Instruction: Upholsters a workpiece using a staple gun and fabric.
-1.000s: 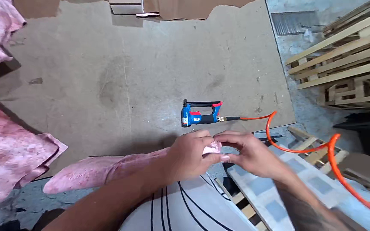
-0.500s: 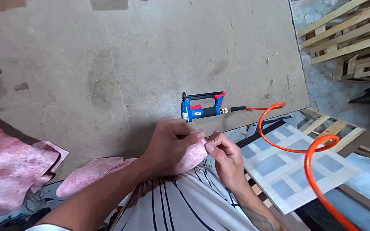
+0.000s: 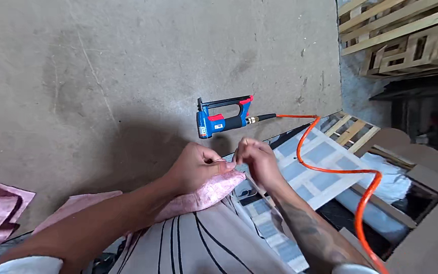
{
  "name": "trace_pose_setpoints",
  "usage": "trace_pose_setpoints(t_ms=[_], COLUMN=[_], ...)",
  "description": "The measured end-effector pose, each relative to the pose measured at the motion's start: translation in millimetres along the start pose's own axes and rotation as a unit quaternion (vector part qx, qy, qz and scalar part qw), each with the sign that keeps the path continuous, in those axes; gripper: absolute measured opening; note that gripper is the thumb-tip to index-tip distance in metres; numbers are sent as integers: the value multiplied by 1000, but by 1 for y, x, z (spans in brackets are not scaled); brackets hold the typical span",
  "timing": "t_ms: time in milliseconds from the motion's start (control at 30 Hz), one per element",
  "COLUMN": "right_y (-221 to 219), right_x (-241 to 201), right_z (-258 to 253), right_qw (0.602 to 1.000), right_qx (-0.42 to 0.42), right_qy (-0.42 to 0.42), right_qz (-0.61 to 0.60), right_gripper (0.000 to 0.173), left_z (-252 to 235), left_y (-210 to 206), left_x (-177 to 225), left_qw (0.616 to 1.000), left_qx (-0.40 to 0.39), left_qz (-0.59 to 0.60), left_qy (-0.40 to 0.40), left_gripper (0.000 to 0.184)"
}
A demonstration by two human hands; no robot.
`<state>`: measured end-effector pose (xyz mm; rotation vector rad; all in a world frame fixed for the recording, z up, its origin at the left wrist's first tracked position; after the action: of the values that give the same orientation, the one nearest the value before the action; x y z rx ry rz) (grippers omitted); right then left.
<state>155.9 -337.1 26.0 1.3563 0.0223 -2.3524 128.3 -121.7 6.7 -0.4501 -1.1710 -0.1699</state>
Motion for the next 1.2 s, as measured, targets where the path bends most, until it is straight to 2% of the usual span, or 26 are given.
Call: trace_pose_setpoints(t_ms=[33,67,100,133,167,200,233,300,367,467,533,600,667,767,833,967,1067,1200], right_y=[10,15,15,9,0,-8,-12,-17,-21,-25,-26,-25,-25,-37,-53,-72,-83,-97], right_x=[15,28,39,48,55,60,59,42,3,-96,-173,-230,-261,-273,-266,-245,-242,-242], right_z=[-24,-48,-70,-90,-105,-117,-125,-135,-134,-114,-98,-85,-79,-89,-94,-99,-101,-101], right_qw=[985,938,873,809,757,714,690,674,674,689,700,730,760,740,719,690,680,667], right_qx=[15,-6,-50,-94,-128,-153,-172,-219,-221,-166,-191,-233,-241,-259,-260,-269,-270,-262], right_qy=[77,146,194,224,241,256,266,227,149,13,-114,-254,-369,-469,-493,-519,-523,-523], right_qz=[157,313,444,535,594,634,651,668,689,705,679,590,478,407,416,426,437,461], right_gripper=[4,21,48,71,83,85,80,78,84,101,109,99,85,75,75,78,80,81], left_z=[-2,-2,-3,-4,-5,-5,-5,-7,-9,-12,-10,-10,-11,-15,-21,-28,-29,-30], left_y=[0,-2,-2,-2,-2,-2,-2,-4,-3,0,1,1,0,4,5,-1,2,-3], left_x=[0,0,-1,-2,-3,-5,-6,-6,-9,-13,-12,-16,-19,-20,-23,-40,-41,-49], left_qw=[1000,999,999,998,998,998,998,998,997,991,988,990,993,995,990,986,980,977], left_qx=[-7,-10,-15,-21,-28,-36,-45,-60,-67,-63,-58,-43,-37,-89,-138,-135,-151,-130], left_qz=[19,35,48,57,56,43,27,-4,-31,-73,-51,4,55,38,26,0,-8,10], left_qy=[8,9,10,14,21,25,30,29,-12,-92,-135,-137,-102,-10,4,-98,-128,-171], left_gripper=[27,26,26,27,28,28,29,30,29,27,20,20,28,33,32,30,27,26])
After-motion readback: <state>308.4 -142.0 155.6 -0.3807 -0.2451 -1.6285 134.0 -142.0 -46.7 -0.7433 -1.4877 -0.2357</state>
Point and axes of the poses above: each hand's wrist, its own z-axis away from the middle knuckle, its own y-axis out of the back of the hand, x = y × z, the point moved 1 cm from there along -z, towards the middle knuckle, and after that the axes turned 2 degrees about -y, right-handed, at the moved point
